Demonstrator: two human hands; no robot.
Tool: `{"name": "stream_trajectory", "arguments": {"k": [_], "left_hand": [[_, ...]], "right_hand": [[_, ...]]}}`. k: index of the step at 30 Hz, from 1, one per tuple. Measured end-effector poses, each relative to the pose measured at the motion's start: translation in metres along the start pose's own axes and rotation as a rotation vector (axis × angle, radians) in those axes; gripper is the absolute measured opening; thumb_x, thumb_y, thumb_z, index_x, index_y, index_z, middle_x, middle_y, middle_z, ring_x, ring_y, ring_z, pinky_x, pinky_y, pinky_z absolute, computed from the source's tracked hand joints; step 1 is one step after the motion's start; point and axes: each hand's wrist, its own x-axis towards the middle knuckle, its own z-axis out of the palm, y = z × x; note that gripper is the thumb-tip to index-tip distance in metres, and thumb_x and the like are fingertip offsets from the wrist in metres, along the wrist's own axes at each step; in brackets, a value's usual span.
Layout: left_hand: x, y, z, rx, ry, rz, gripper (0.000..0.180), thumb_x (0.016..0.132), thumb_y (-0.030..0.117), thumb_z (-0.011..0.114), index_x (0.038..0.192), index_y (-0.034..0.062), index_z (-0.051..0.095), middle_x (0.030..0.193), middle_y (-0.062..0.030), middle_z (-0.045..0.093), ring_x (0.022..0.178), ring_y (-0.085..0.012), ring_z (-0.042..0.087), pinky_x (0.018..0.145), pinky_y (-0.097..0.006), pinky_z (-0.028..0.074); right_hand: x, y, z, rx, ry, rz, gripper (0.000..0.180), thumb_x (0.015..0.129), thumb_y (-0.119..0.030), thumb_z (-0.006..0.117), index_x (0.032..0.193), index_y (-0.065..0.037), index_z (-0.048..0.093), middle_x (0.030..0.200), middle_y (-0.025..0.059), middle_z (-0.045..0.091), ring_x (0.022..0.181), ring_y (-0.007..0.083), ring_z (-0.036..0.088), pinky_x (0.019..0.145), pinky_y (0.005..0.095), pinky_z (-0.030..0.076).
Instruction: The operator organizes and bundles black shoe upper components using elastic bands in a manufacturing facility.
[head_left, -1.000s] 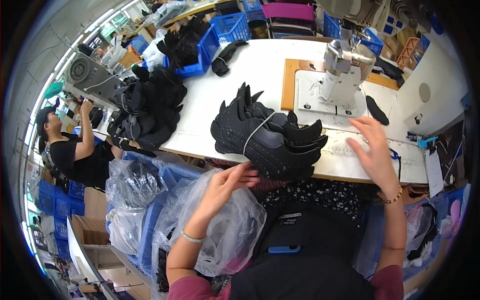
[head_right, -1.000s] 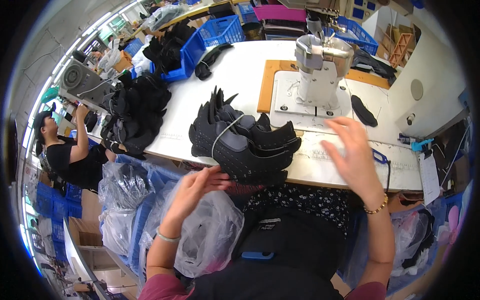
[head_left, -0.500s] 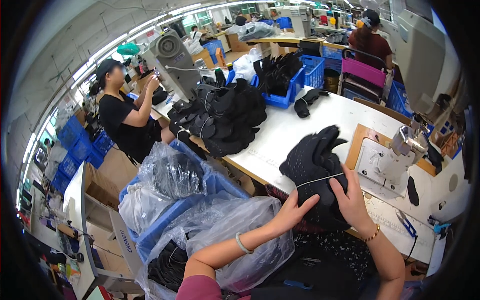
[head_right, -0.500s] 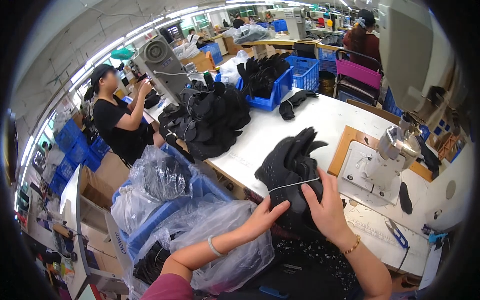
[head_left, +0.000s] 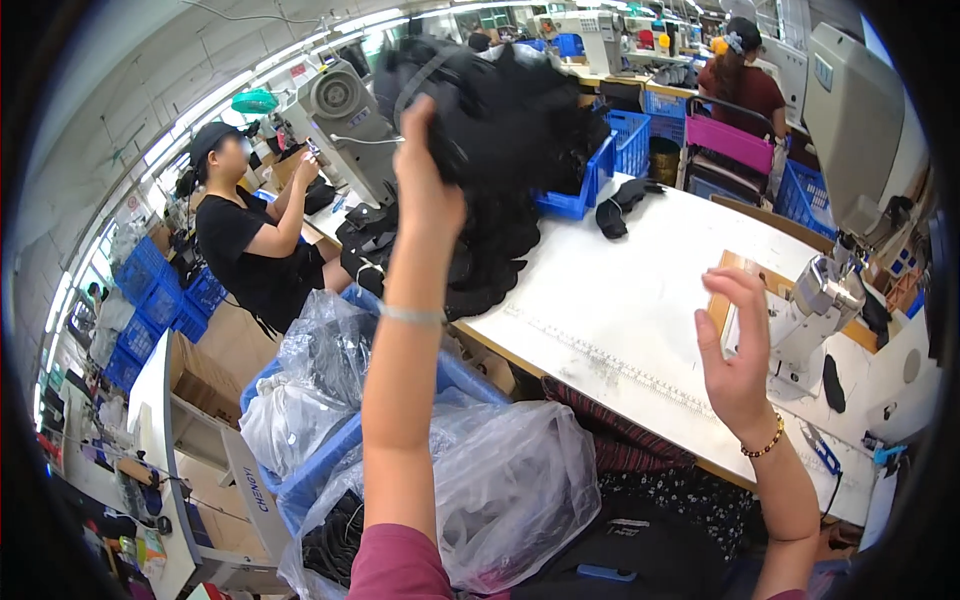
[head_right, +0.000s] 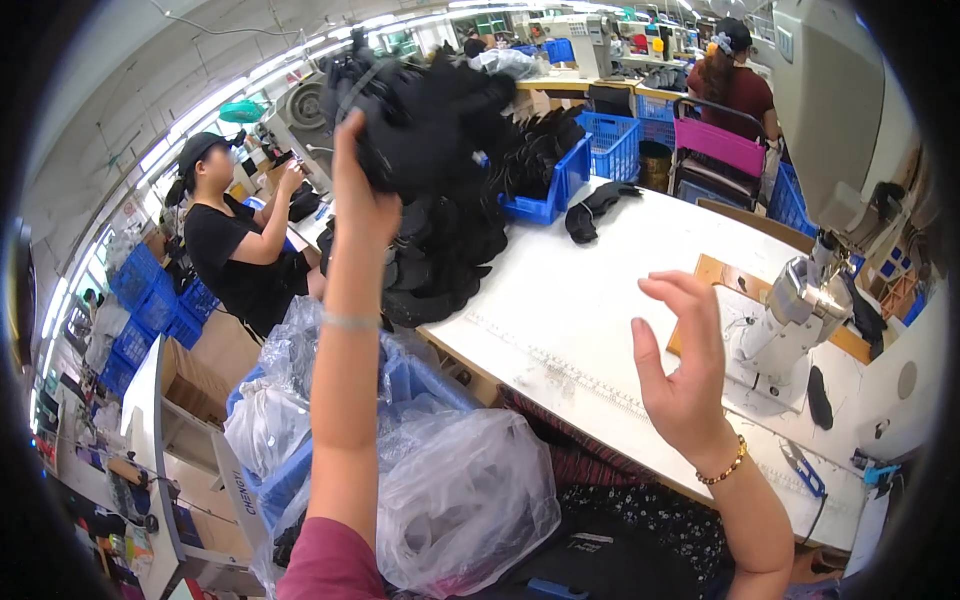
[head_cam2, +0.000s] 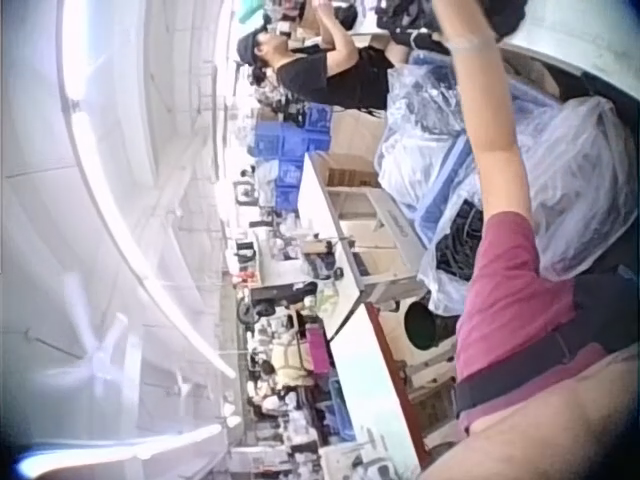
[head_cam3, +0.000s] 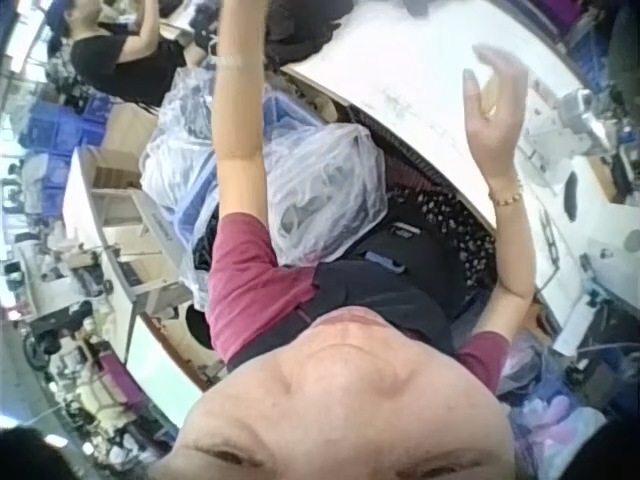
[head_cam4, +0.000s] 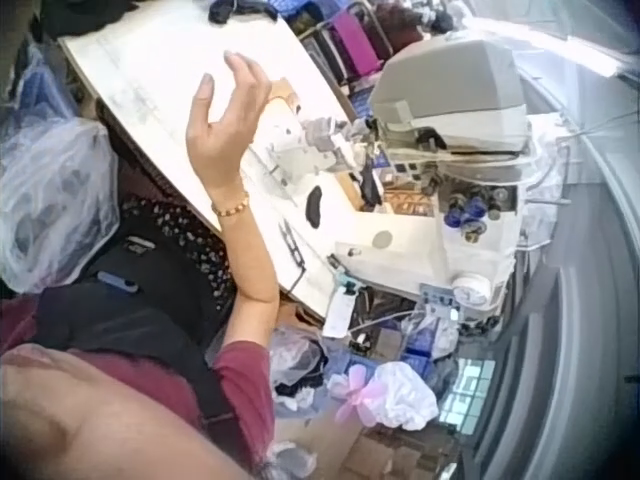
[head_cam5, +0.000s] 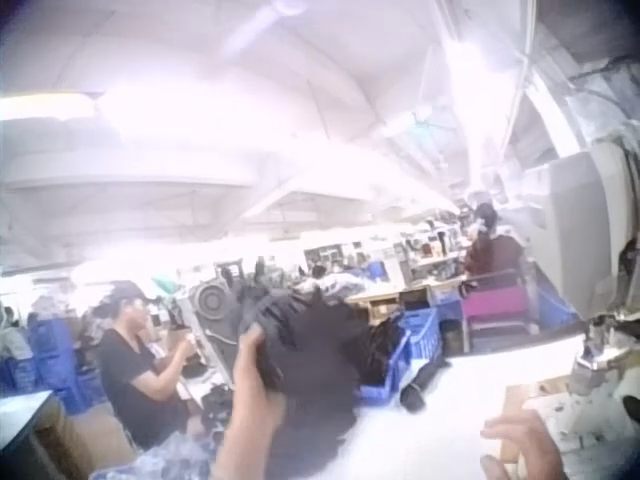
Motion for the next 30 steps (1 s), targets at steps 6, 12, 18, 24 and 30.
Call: {"name": "stream_trajectory", "arguments": {"k": [6,12,18,24,30], "left_hand": [[0.119,-0.040,-0.083,0.379,0.400,-0.318,0.034,0.083,0.035,0.058,0.103,0.0068,0.059,0.102,-0.0089,0.064,0.093,-0.0239,0.063,0.089,-0.042,0.049],[0.129,-0.119,-0.122,0.879,0.566,-0.336,0.042,0.073,0.024,0.074,0.101,-0.0035,0.058,0.089,-0.0114,0.062,0.076,-0.0260,0.064,0.064,-0.041,0.054],[0.117,-0.074,-0.135,1.252,0.574,0.098,0.070,0.069,0.019,0.073,0.123,-0.0125,0.040,0.095,-0.0161,0.060,0.075,-0.0250,0.061,0.058,-0.035,0.050],[-0.038,-0.012,-0.090,0.855,-0.064,0.061,0.045,0.081,0.005,0.055,0.122,-0.0084,0.043,0.089,-0.0155,0.064,0.082,-0.0214,0.065,0.077,-0.031,0.054],[-0.218,0.031,-0.086,0.790,-0.804,-1.084,0.019,0.083,0.009,0.050,0.090,-0.0044,0.061,0.091,-0.0131,0.066,0.085,-0.0216,0.066,0.076,-0.032,0.054]], "right_hand": [[-0.037,0.037,0.006,0.215,-0.252,0.391,0.027,0.082,0.001,0.055,0.109,0.000,0.052,0.105,0.0105,0.051,0.078,0.0151,0.057,0.070,0.0271,0.047],[-0.051,0.050,-0.010,0.213,-0.365,0.445,0.026,0.083,0.000,0.055,0.108,-0.001,0.052,0.101,0.0097,0.053,0.078,0.0159,0.057,0.068,0.0268,0.048],[-0.061,0.039,-0.009,0.221,-0.406,0.449,0.024,0.083,0.001,0.055,0.107,0.000,0.052,0.101,0.0104,0.054,0.076,0.0166,0.056,0.068,0.0270,0.047],[-0.090,0.003,0.001,0.281,-0.491,0.369,0.021,0.082,0.004,0.053,0.103,0.000,0.056,0.092,0.0122,0.056,0.077,0.0214,0.057,0.070,0.0296,0.048],[-0.152,-0.048,0.096,0.453,-0.916,-0.345,0.012,0.069,-0.008,0.059,0.080,-0.003,0.058,0.078,0.0068,0.054,0.080,0.0224,0.055,0.073,0.0322,0.045]]}}
